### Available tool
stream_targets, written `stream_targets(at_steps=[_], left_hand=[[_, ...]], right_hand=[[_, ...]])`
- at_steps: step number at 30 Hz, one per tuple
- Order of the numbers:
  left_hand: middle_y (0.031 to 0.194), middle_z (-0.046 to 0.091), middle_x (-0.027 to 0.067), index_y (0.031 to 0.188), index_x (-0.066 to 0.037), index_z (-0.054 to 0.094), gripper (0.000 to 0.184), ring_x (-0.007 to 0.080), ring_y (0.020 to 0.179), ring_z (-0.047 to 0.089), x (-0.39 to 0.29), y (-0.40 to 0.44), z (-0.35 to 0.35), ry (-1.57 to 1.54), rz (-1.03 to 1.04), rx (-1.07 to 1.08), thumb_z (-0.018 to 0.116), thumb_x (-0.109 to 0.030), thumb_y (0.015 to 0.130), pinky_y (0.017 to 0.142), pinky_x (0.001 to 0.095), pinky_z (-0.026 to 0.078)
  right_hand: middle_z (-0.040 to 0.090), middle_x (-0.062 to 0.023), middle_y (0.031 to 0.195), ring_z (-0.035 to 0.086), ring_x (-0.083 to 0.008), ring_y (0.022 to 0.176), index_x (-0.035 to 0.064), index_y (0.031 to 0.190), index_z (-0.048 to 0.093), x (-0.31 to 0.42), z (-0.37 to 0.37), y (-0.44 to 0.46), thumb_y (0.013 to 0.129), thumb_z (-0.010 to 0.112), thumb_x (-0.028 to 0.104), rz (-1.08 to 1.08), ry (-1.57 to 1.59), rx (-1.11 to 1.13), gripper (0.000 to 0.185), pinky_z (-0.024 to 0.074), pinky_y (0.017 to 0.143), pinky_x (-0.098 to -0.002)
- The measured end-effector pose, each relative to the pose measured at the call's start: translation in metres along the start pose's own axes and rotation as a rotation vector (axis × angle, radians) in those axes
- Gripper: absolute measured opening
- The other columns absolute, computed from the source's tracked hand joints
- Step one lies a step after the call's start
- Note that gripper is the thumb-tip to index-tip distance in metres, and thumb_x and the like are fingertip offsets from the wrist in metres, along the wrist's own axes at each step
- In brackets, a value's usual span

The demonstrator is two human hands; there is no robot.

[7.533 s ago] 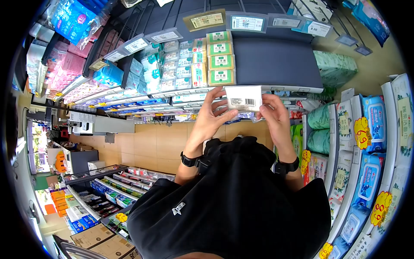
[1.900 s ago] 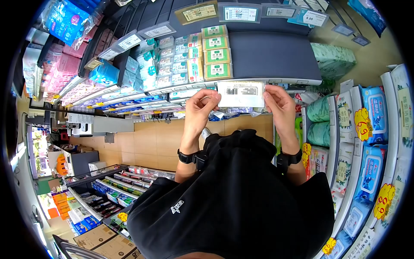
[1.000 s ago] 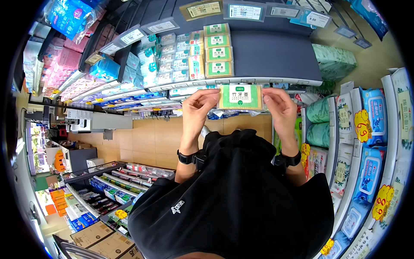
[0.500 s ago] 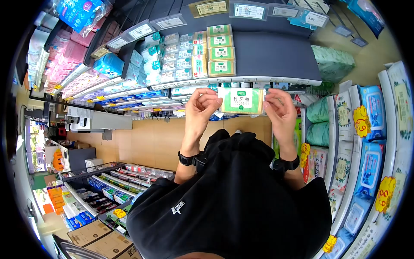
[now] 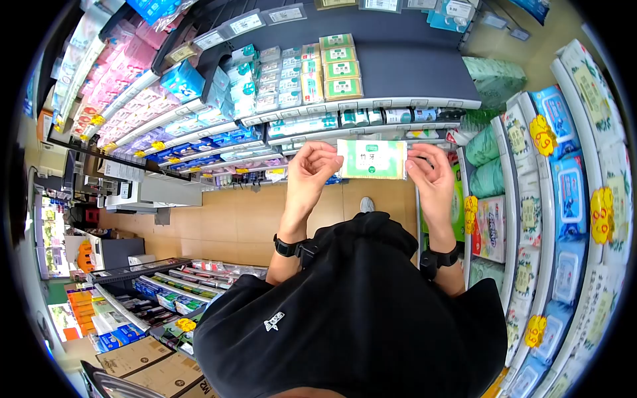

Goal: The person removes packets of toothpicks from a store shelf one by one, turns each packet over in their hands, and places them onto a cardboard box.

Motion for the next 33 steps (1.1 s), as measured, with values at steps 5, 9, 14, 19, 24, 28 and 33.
stream_targets(at_steps=[5, 9, 14, 19, 24, 28, 33], left_hand=[[0.093, 0.068, 0.0029, 0.105, 0.0, 0.061, 0.02, 0.0052, 0.084, 0.064, -0.003, -0.05, -0.007, -0.004, -0.029, 0.049, 0.073, 0.001, 0.089, 0.075, 0.0188, 0.052], [0.093, 0.069, 0.0037, 0.105, -0.001, 0.063, 0.018, 0.0061, 0.084, 0.065, 0.003, -0.087, -0.001, 0.0, -0.05, 0.116, 0.072, 0.002, 0.089, 0.075, 0.0194, 0.05], [0.094, 0.068, 0.0044, 0.104, 0.001, 0.061, 0.019, 0.0071, 0.083, 0.065, 0.01, -0.13, 0.021, 0.024, -0.111, 0.233, 0.073, 0.001, 0.089, 0.076, 0.0203, 0.053], [0.094, 0.068, 0.0045, 0.104, 0.001, 0.061, 0.019, 0.0072, 0.083, 0.065, 0.018, -0.166, 0.054, 0.049, -0.198, 0.379, 0.073, -0.001, 0.089, 0.076, 0.0205, 0.053], [0.092, 0.069, 0.0038, 0.101, 0.0, 0.064, 0.017, 0.0072, 0.082, 0.065, 0.032, -0.2, 0.1, 0.052, -0.246, 0.542, 0.075, -0.003, 0.089, 0.076, 0.0207, 0.051], [0.09, 0.069, 0.0026, 0.1, 0.002, 0.066, 0.014, 0.0063, 0.079, 0.064, 0.047, -0.227, 0.146, 0.073, -0.278, 0.72, 0.074, -0.003, 0.089, 0.074, 0.0196, 0.051], [0.087, 0.069, 0.0019, 0.1, 0.002, 0.068, 0.014, 0.0058, 0.078, 0.063, 0.075, -0.274, 0.212, 0.172, -0.311, 0.944, 0.074, -0.002, 0.089, 0.073, 0.0196, 0.051]], right_hand=[[0.061, -0.0102, 0.115, 0.062, -0.0159, 0.109, -0.002, 0.124, 0.055, 0.011, 0.007, -0.065, 0.091, 0.065, -0.006, -0.018, -0.016, -0.051, 0.034, 0.05, 0.092, -0.0269], [0.06, -0.0102, 0.116, 0.062, -0.0166, 0.11, -0.0022, 0.125, 0.055, 0.014, 0.001, -0.123, 0.092, 0.064, -0.006, -0.006, -0.007, -0.129, 0.034, 0.0498, 0.094, -0.0273], [0.06, -0.0108, 0.118, 0.062, -0.0172, 0.111, -0.0028, 0.125, 0.055, 0.023, -0.017, -0.197, 0.092, 0.064, -0.006, 0.015, -0.046, -0.267, 0.034, 0.05, 0.095, -0.0277], [0.059, -0.0109, 0.118, 0.062, -0.0173, 0.11, -0.0033, 0.124, 0.055, 0.035, -0.041, -0.267, 0.091, 0.065, -0.007, 0.009, -0.047, -0.419, 0.035, 0.0505, 0.095, -0.0285], [0.059, -0.0104, 0.117, 0.062, -0.0168, 0.109, -0.0028, 0.123, 0.056, 0.049, -0.07, -0.335, 0.091, 0.065, -0.007, -0.019, -0.084, -0.613, 0.034, 0.051, 0.094, -0.029], [0.06, -0.01, 0.116, 0.062, -0.0157, 0.107, -0.0017, 0.123, 0.056, 0.063, -0.095, -0.388, 0.091, 0.066, -0.006, -0.034, -0.105, -0.766, 0.034, 0.0514, 0.093, -0.0283], [0.063, -0.0096, 0.117, 0.063, -0.0142, 0.107, -0.0004, 0.124, 0.056, 0.065, -0.133, -0.469, 0.092, 0.065, -0.005, -0.044, -0.084, -0.914, 0.034, 0.0513, 0.092, -0.0269]])
Point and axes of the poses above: each hand's wrist, its own y-axis towards the middle knuckle, its own z-axis out of the palm, x = y × z, the point moved 6 cm from there along y, towards the middle knuckle
